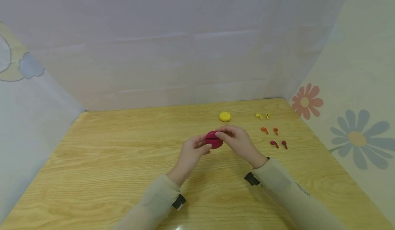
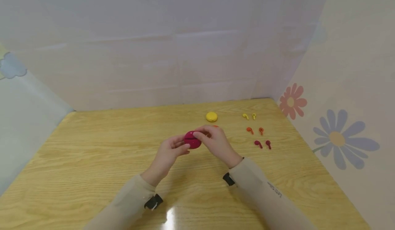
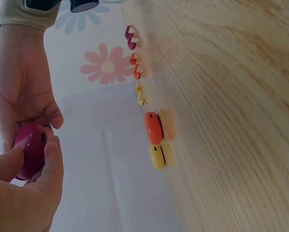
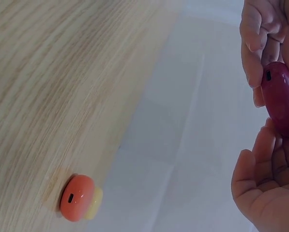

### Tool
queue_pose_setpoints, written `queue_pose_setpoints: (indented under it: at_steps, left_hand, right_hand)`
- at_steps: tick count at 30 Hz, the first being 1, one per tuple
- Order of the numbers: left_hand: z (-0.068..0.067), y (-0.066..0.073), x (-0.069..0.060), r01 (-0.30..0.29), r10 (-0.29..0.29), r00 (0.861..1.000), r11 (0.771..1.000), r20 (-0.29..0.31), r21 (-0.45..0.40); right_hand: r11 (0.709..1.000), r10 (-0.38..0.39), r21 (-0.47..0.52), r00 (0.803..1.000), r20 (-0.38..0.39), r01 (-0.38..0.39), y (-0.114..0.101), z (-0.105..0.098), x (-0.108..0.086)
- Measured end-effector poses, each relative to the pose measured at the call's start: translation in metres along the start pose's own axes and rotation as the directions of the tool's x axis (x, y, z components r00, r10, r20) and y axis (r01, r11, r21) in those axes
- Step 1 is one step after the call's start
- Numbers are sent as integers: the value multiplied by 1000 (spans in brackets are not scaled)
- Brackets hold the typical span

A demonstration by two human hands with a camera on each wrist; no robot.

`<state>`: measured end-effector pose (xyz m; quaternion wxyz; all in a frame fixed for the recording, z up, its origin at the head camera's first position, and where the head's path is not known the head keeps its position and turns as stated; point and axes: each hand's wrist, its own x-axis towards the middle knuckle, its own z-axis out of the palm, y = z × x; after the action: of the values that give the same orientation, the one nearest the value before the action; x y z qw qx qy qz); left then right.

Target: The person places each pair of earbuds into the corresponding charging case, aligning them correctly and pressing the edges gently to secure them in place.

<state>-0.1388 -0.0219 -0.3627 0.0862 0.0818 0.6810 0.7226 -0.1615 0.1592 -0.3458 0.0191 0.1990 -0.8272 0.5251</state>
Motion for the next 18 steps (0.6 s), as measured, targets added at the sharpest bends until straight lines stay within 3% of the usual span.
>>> queue_pose_setpoints:
  at_steps: [18]
  left_hand:
    - [-3,-3,-1,-13,13,1000,1000,-15,20]
  right_hand:
    - [1000,-23,22,999,36,22,1,-1,6]
